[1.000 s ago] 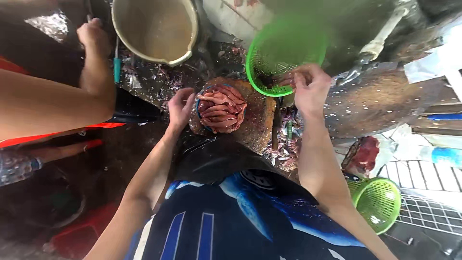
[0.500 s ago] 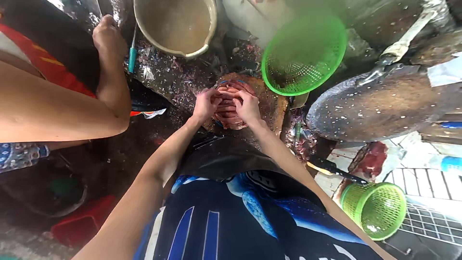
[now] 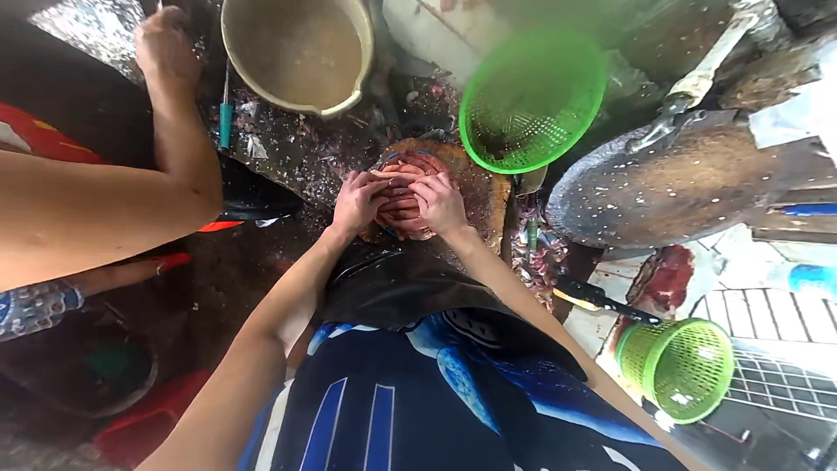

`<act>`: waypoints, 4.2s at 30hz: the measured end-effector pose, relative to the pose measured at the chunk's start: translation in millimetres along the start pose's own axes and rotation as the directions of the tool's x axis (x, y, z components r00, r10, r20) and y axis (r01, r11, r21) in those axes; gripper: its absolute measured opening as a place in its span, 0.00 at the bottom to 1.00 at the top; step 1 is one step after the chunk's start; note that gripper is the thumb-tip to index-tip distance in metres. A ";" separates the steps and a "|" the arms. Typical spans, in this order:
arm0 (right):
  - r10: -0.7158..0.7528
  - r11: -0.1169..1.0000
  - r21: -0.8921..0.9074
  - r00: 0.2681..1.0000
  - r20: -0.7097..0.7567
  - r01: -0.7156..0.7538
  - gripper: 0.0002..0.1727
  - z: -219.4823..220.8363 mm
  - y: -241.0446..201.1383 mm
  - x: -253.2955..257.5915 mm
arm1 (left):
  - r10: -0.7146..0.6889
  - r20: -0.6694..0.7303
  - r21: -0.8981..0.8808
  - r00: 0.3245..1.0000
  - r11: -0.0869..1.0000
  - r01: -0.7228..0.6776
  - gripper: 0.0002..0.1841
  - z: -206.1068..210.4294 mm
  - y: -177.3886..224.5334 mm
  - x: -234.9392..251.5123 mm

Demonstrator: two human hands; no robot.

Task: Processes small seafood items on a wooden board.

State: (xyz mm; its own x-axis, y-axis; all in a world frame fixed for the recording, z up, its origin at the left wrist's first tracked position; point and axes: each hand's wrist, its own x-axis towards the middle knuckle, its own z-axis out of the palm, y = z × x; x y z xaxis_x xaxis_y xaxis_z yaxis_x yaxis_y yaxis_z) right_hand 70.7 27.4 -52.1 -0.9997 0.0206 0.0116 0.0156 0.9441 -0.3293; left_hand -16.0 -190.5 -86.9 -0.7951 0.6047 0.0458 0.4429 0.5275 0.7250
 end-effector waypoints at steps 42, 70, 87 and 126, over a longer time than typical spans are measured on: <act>0.382 0.919 0.217 0.883 -0.272 -0.330 0.36 23.5 44.4 -116.1 | 0.368 0.369 0.168 0.853 0.877 -0.451 0.56 39.7 40.5 -10.6; 0.691 0.716 -0.071 0.693 0.206 -0.694 0.23 -24.7 157.9 116.9 | -0.261 -0.293 -0.115 0.920 0.965 0.237 0.28 -22.9 14.0 38.6; 0.447 0.884 0.040 0.869 0.212 -0.465 0.28 -27.4 162.6 83.8 | 0.165 0.352 0.323 0.921 0.902 -0.285 0.22 16.9 73.5 109.0; 0.244 0.747 0.583 0.948 0.206 -0.319 0.16 -23.1 57.0 81.0 | 0.467 0.112 0.088 0.877 0.875 -0.477 0.11 36.9 28.9 73.9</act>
State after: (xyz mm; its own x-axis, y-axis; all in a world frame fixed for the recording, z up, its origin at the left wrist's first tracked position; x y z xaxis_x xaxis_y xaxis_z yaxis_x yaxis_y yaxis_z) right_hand -9.0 90.5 -48.1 -0.9472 0.1818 -0.2642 0.3205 0.5073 -0.8000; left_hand -46.7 -108.6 -87.9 -0.4446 0.8433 0.3019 0.8029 0.2259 0.5516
